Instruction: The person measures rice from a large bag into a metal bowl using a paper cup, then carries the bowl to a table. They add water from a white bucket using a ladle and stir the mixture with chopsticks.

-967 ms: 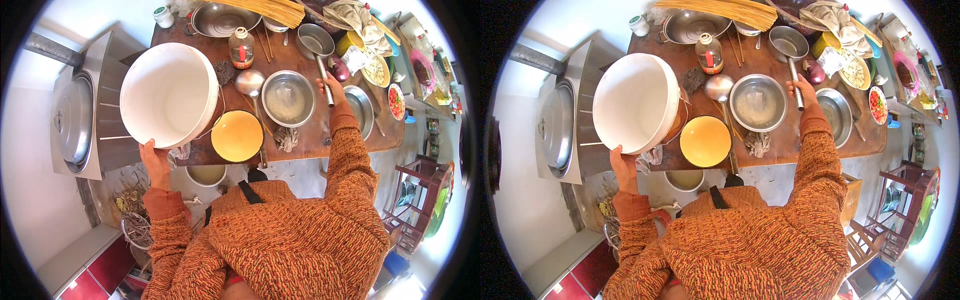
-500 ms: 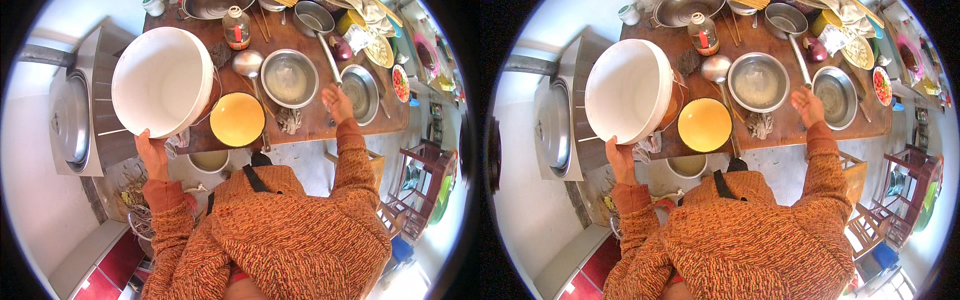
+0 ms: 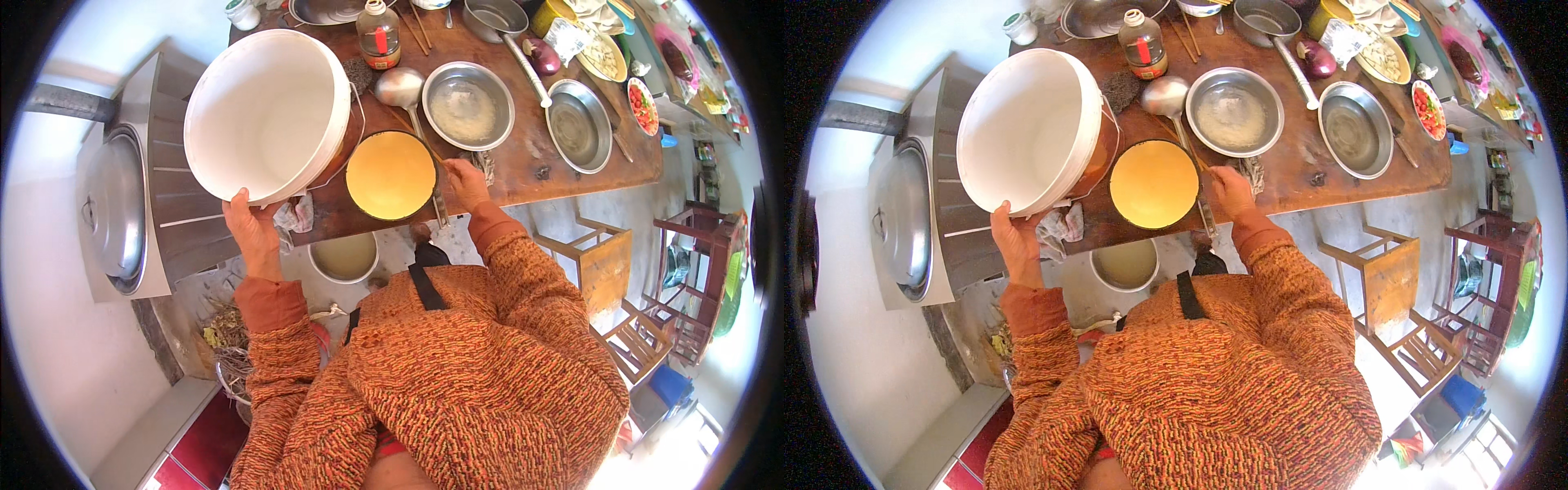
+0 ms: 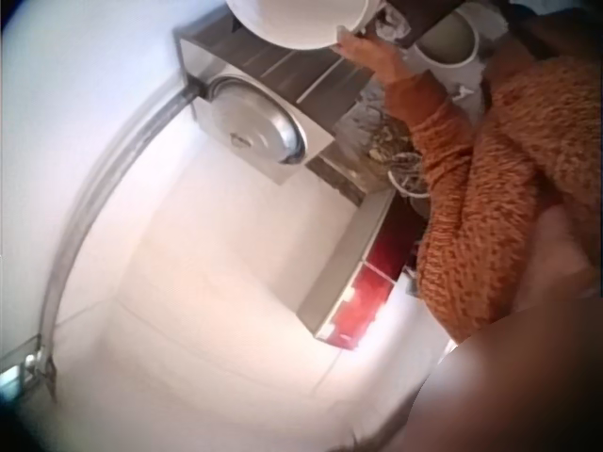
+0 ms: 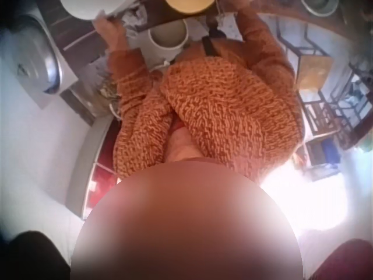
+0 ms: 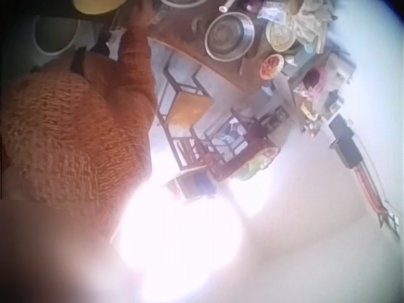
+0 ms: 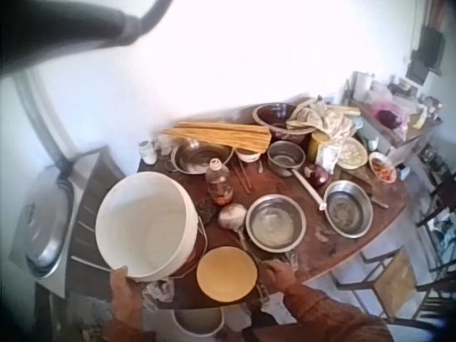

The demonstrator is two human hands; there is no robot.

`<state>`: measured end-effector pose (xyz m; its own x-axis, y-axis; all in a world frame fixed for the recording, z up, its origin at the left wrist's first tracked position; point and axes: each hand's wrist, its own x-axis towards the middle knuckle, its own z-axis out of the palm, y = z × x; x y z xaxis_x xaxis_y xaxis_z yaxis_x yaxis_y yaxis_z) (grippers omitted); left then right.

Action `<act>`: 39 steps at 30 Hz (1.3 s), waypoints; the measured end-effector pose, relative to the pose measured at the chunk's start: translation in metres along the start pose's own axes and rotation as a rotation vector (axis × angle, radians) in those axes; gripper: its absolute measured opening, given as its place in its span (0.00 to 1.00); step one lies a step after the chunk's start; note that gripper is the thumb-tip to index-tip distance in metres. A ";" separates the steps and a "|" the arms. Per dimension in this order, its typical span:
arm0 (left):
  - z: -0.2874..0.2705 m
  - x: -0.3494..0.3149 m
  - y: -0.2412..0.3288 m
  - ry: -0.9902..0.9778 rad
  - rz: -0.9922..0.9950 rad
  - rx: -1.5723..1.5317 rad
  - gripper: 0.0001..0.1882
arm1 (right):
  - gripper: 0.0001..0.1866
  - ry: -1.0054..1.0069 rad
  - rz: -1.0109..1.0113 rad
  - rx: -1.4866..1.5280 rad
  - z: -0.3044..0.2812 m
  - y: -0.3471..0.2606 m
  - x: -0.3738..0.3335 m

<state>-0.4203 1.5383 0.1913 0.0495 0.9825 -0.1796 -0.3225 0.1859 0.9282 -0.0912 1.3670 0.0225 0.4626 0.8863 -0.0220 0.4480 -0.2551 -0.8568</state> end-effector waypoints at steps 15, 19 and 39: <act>-0.002 -0.001 -0.002 0.024 0.056 0.004 0.25 | 0.11 -0.011 -0.015 -0.821 0.030 -0.010 0.037; 0.000 -0.002 -0.002 0.029 0.071 0.002 0.27 | 0.07 0.002 -0.007 -0.938 0.031 -0.003 0.034; 0.002 -0.003 0.001 0.002 0.057 -0.020 0.29 | 0.10 0.250 0.211 -0.633 -0.074 -0.062 -0.073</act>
<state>-0.4183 1.5353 0.1934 0.0287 0.9914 -0.1276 -0.3434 0.1297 0.9302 -0.0960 1.2896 0.1148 0.7160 0.6974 0.0298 0.6529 -0.6539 -0.3823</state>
